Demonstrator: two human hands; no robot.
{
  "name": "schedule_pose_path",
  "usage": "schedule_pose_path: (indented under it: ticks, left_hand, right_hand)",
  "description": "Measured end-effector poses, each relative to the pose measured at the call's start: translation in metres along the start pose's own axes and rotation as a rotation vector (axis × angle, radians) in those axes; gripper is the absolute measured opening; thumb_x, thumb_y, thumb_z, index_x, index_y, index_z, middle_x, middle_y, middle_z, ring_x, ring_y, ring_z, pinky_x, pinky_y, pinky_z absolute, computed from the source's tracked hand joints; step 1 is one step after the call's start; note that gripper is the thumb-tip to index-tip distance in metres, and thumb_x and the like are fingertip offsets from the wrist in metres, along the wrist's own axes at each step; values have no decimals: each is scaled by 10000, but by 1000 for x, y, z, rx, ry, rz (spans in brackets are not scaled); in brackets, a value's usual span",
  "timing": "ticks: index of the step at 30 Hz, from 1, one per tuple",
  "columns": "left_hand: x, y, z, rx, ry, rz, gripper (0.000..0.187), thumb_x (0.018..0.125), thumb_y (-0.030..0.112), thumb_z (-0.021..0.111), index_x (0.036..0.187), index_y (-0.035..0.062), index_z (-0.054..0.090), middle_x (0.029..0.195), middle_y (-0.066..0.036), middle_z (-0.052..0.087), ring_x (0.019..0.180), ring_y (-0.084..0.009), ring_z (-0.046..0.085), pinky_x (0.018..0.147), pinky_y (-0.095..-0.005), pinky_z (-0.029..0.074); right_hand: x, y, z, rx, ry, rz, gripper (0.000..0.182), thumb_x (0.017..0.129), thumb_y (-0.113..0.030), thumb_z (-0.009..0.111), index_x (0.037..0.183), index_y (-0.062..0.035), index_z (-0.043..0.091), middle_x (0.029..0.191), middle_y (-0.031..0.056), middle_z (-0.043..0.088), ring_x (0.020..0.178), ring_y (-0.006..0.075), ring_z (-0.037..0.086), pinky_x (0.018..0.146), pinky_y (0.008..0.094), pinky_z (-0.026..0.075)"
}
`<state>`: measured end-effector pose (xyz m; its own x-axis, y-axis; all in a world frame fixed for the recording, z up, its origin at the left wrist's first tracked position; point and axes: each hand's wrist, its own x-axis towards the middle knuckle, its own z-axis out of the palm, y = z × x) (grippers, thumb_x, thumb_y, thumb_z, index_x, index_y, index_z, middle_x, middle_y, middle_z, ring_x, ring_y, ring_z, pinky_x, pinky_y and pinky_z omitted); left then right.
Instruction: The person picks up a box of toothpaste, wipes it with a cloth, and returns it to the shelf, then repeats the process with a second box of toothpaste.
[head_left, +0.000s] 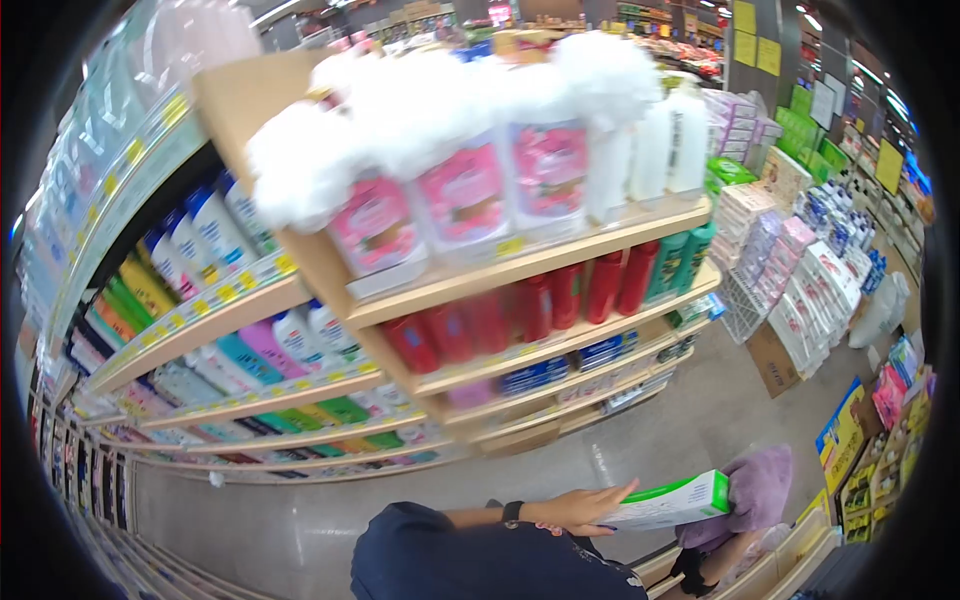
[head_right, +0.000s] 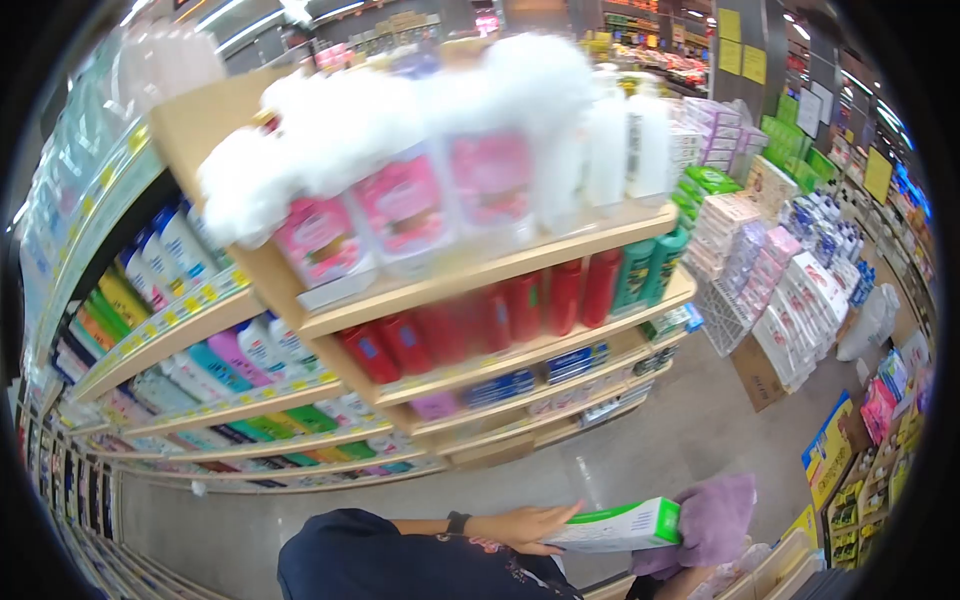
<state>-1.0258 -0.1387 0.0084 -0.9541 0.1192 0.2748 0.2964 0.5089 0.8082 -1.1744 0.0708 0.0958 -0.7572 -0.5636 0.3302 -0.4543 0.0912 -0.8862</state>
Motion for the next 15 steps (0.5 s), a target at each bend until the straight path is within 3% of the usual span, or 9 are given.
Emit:
schedule_pose_path:
  ticks: [3, 6, 9, 15]
  left_hand:
    - [67, -16, 2, 19, 30, 87, 829, 845, 203, 620, 1493, 132, 109, 1232, -234, 466, 1060, -372, 535, 871, -419, 467]
    - [130, -28, -9, 19, -65, 59, 775, 815, 122, 626, 1469, 125, 211, 1204, -180, 505, 1044, -356, 529, 871, -418, 454]
    - [185, -34, -19, 143, -22, 90, 550, 730, 7, 587, 1265, 86, 485, 1172, -120, 559, 1051, -315, 508, 920, -394, 408]
    - [274, -64, -5, 237, -27, 167, 540, 672, -15, 591, 1199, 78, 525, 1144, -97, 570, 1038, -311, 509, 914, -385, 406]
  right_hand:
    - [26, 26, -46, -10, 67, 35, 554, 830, -259, 653, 1254, 38, 457, 1209, 129, 514, 1060, 183, 532, 909, 315, 439]
    - [42, 49, -83, -18, 143, 65, 566, 819, -261, 662, 1255, 38, 457, 1207, 128, 517, 1058, 181, 533, 908, 313, 439]
    - [57, 67, -111, -25, 208, 94, 579, 809, -263, 670, 1256, 39, 458, 1204, 127, 521, 1055, 179, 535, 906, 312, 439]
    - [85, 99, -160, -70, 287, 141, 605, 789, -267, 687, 1257, 40, 460, 1200, 126, 527, 1050, 174, 537, 904, 309, 439]
